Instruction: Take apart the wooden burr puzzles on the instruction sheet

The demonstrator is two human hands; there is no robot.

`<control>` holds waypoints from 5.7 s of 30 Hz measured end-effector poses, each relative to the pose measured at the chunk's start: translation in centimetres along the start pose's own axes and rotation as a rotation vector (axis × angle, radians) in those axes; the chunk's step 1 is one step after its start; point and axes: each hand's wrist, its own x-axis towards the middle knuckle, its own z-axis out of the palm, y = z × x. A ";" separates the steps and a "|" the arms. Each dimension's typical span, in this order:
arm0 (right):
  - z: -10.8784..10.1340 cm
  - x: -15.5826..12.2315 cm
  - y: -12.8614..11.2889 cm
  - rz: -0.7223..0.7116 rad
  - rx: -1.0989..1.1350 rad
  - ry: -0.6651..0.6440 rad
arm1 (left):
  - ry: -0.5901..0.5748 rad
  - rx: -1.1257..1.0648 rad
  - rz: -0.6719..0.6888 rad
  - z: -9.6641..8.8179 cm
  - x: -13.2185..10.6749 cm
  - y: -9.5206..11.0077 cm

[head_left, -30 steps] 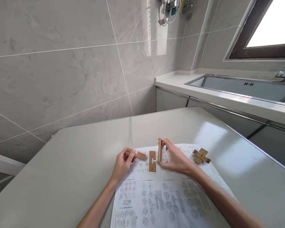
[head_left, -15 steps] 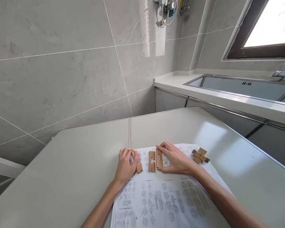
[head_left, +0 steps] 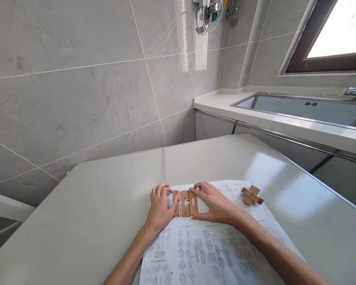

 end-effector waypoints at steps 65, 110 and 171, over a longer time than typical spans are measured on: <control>2.6 0.3 0.1 -0.054 0.140 0.135 | -0.254 -0.046 0.460 -0.8 -2.0 4.1; 2.8 0.2 0.1 0.074 0.198 0.164 | -0.321 -0.111 0.410 -0.8 -1.9 3.6; -0.7 -3.1 -2.8 0.658 0.948 0.779 | -0.344 -0.115 0.383 -0.5 -1.9 3.0</control>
